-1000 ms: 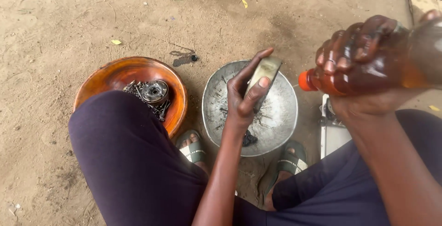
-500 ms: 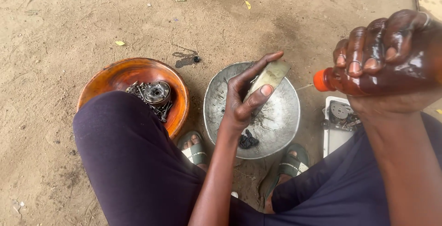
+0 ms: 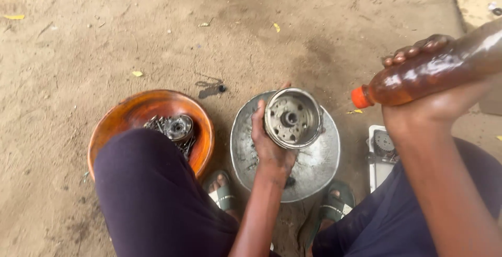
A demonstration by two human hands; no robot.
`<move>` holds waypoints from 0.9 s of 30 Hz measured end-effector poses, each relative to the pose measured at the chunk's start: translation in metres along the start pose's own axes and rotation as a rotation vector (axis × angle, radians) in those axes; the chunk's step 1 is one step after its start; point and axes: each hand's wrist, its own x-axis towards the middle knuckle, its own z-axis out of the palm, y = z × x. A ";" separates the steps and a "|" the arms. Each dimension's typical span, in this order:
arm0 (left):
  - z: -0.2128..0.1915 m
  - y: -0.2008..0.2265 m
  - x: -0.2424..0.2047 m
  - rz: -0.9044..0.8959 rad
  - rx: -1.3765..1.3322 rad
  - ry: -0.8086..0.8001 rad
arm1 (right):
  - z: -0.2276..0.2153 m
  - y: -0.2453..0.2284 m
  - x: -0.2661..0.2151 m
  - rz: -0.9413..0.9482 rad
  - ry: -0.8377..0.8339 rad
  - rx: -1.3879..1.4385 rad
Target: Cleaning a motorcycle flywheel or rotor with a cleaning agent from a bottle and a cloth.
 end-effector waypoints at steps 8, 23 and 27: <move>-0.009 -0.024 0.003 -0.253 -0.261 0.260 | -0.003 0.004 -0.005 -0.196 -0.492 -0.119; 0.002 -0.025 0.001 -0.140 0.355 0.261 | -0.003 0.009 0.008 -0.210 -0.665 -0.141; 0.020 -0.007 0.000 -0.065 0.706 0.210 | -0.003 0.008 0.008 -0.206 -0.679 -0.151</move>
